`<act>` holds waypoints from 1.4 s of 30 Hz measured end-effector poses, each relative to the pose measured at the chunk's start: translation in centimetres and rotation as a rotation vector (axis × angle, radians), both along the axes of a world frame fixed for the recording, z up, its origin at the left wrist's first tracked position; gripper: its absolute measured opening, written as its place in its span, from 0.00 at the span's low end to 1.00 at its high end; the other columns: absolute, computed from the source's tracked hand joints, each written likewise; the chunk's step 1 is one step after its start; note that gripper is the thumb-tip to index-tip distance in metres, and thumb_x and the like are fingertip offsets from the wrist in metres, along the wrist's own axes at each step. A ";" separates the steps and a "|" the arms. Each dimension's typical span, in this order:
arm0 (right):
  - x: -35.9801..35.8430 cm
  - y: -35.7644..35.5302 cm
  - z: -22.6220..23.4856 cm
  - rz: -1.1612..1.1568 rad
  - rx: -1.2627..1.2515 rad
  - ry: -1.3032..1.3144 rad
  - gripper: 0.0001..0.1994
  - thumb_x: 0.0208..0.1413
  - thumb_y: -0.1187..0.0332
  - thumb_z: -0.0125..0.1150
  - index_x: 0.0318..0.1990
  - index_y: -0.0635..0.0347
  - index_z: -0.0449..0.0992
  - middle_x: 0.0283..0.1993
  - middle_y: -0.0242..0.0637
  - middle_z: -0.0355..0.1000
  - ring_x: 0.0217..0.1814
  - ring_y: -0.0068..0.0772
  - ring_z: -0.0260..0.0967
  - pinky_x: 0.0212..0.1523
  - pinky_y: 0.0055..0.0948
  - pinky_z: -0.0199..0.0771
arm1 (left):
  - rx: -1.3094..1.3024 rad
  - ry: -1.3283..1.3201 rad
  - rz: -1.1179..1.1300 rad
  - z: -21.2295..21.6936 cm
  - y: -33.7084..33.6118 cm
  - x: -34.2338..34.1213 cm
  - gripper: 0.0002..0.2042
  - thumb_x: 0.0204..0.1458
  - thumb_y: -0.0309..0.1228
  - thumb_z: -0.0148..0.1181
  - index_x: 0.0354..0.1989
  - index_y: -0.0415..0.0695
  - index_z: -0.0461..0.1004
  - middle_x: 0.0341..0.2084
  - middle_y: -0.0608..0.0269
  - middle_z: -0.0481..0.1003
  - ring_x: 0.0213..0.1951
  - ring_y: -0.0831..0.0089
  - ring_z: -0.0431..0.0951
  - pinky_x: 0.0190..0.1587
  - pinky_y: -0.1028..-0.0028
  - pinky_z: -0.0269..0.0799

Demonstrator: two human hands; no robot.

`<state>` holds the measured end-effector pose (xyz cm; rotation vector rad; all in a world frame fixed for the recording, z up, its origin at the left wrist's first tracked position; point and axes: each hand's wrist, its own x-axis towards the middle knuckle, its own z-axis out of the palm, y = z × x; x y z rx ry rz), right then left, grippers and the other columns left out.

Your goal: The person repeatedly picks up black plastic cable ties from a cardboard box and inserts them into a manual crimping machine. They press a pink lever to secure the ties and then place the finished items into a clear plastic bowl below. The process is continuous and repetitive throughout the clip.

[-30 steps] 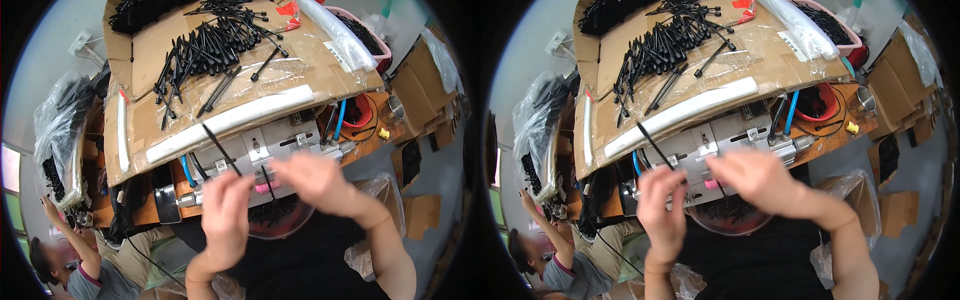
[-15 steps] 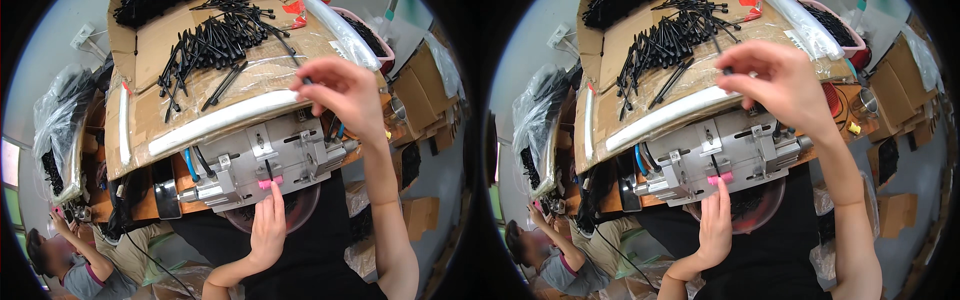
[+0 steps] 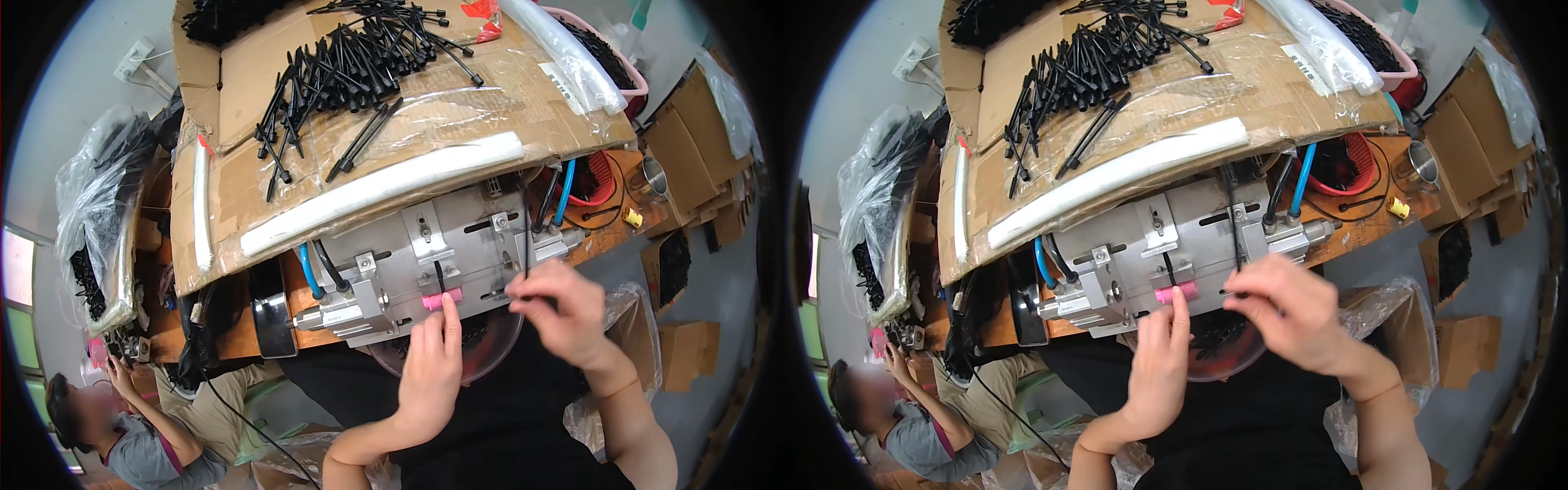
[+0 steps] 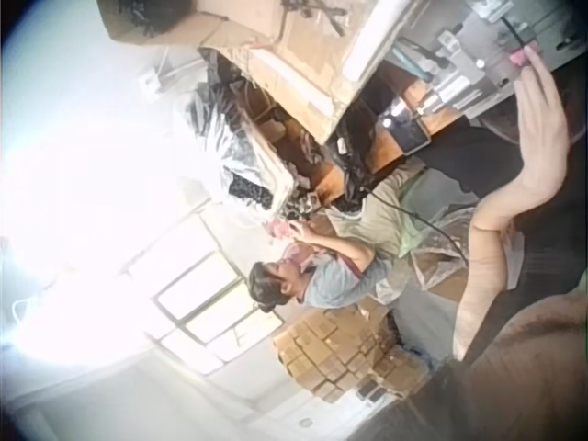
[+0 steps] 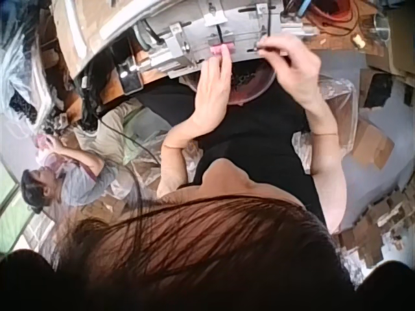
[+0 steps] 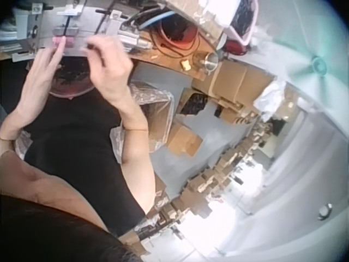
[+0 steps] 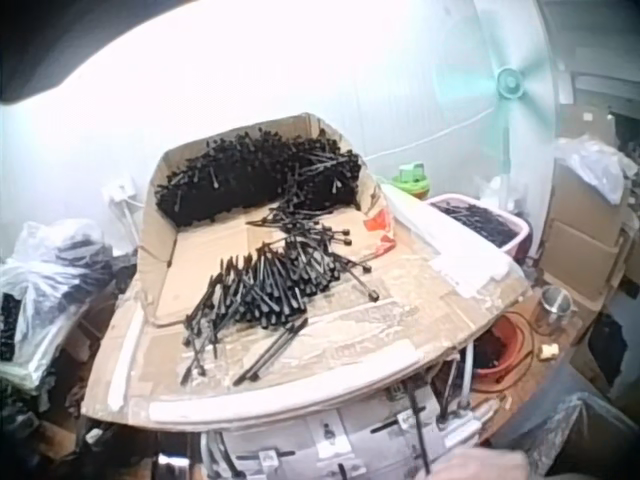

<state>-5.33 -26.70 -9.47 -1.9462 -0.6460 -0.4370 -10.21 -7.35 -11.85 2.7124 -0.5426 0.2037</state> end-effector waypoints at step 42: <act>9.2 -2.3 8.0 0.076 0.382 0.231 0.11 0.67 0.66 0.53 0.45 0.65 0.76 0.30 0.30 0.73 0.28 0.16 0.67 0.25 0.14 0.64 | -0.062 -0.207 0.017 1.6 1.6 -0.6 0.28 0.49 0.18 0.59 0.61 0.28 0.64 0.38 0.54 0.69 0.37 0.63 0.70 0.42 0.69 0.69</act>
